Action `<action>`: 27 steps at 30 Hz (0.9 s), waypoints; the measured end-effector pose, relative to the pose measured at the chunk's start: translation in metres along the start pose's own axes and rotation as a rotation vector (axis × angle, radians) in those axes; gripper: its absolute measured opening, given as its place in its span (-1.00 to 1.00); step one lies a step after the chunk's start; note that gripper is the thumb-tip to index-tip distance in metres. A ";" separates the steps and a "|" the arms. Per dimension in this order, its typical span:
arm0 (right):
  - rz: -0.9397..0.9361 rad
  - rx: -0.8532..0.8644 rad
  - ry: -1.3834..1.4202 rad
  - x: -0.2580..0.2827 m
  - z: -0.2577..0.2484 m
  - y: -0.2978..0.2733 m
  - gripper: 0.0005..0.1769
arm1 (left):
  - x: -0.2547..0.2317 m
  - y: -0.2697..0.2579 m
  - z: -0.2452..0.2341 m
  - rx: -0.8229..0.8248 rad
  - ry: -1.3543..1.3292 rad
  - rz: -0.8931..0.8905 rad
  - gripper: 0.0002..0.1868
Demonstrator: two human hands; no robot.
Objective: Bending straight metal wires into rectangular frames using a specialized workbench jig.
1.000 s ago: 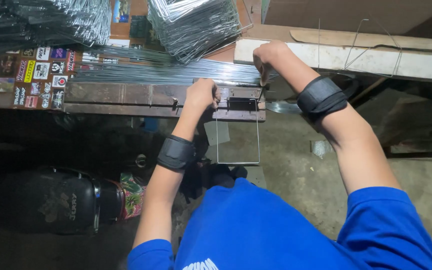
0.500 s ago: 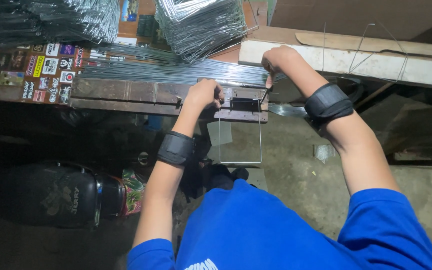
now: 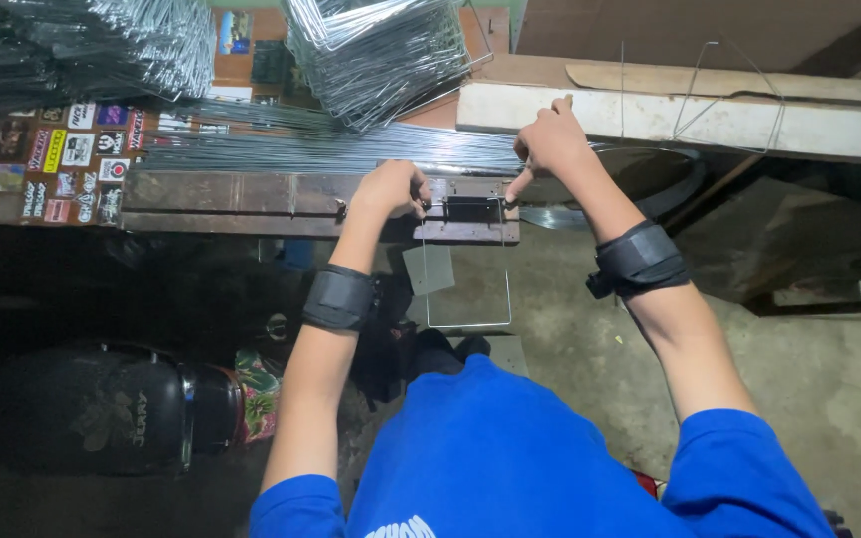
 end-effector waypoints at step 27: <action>-0.057 -0.327 0.059 -0.011 0.015 -0.024 0.02 | 0.001 0.008 0.005 0.012 -0.012 0.110 -0.63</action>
Point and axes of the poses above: each hand's wrist, its own y-axis towards the middle knuckle, its own z-axis out of the palm, x = y × z, the point moved 9 cm from there along y, towards the middle knuckle, and after that the axes turned 5 degrees about -y, right-handed, at the moved point
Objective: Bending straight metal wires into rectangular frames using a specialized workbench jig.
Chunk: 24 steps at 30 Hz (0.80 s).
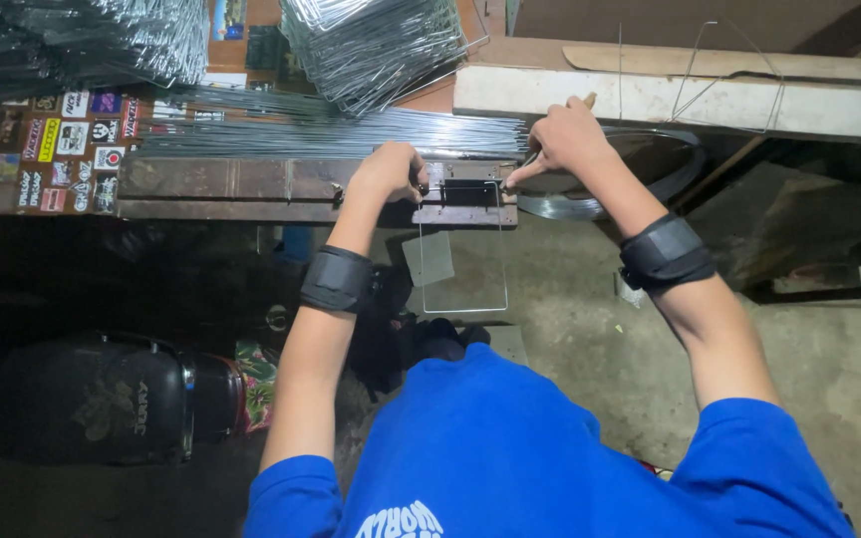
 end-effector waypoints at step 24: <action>0.202 0.161 -0.142 0.005 0.013 -0.039 0.14 | -0.008 -0.011 -0.006 -0.061 -0.075 0.157 -0.65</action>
Point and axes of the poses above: each hand's wrist, its own y-axis towards the middle knuckle, its own z-axis out of the palm, x = y × z, the point moved 9 cm from there along y, towards the middle knuckle, and after that the axes turned 5 degrees about -y, right-handed, at the moved point
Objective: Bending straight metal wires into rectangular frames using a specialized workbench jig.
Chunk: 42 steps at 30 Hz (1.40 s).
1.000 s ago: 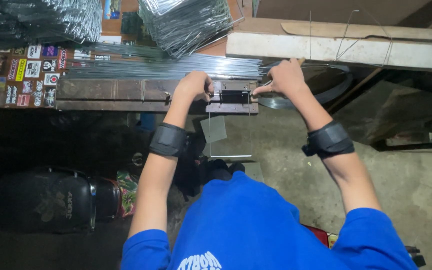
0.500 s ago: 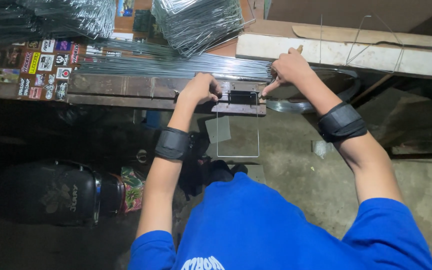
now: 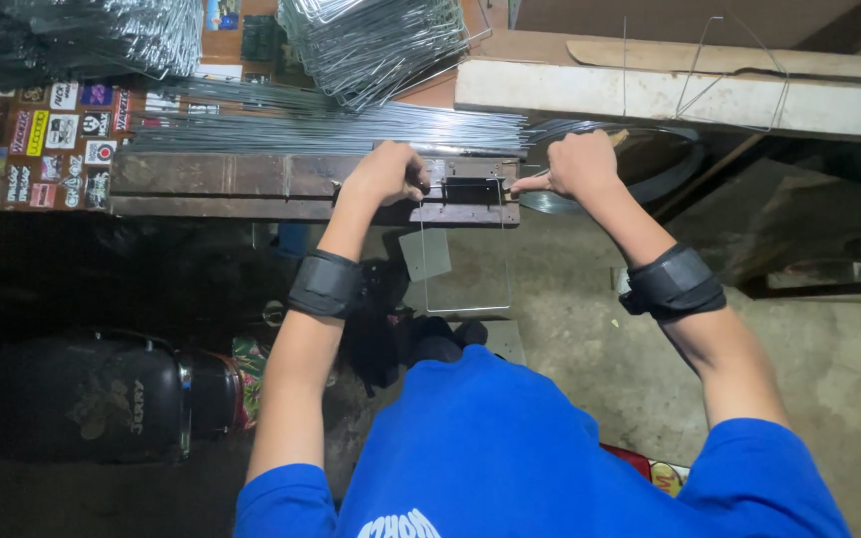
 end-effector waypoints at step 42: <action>0.101 -0.026 1.291 0.085 0.018 -0.118 -0.65 | 0.014 -0.002 0.009 -0.004 -0.002 0.065 -0.66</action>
Point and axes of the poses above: each hand's wrist, its own y-axis towards the middle knuckle, its own z-axis out of the palm, x = y × z, the point moved 9 cm from there along y, towards the middle knuckle, and after that the axes turned 5 degrees about -y, right-handed, at the moved point
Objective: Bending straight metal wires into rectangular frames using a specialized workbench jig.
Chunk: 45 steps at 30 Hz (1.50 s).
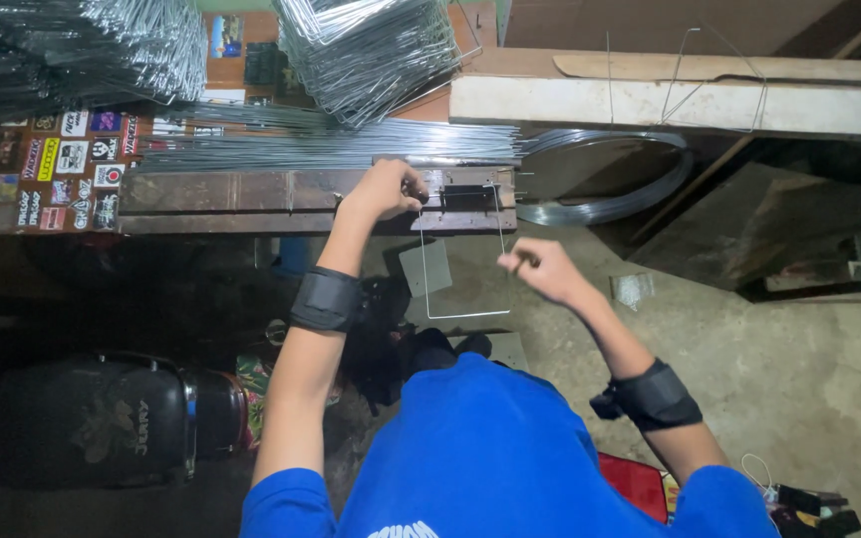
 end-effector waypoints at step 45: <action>-0.082 -0.401 0.207 0.036 -0.035 0.004 -0.77 | -0.083 -0.040 -0.076 -0.242 -0.402 0.236 -0.68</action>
Point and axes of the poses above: each hand's wrist, its own y-axis towards the middle knuckle, its own z-axis out of the palm, x = y × z, the point moved 9 cm from there along y, towards the middle knuckle, and after that the axes turned 5 degrees about -y, right-handed, at the moved point
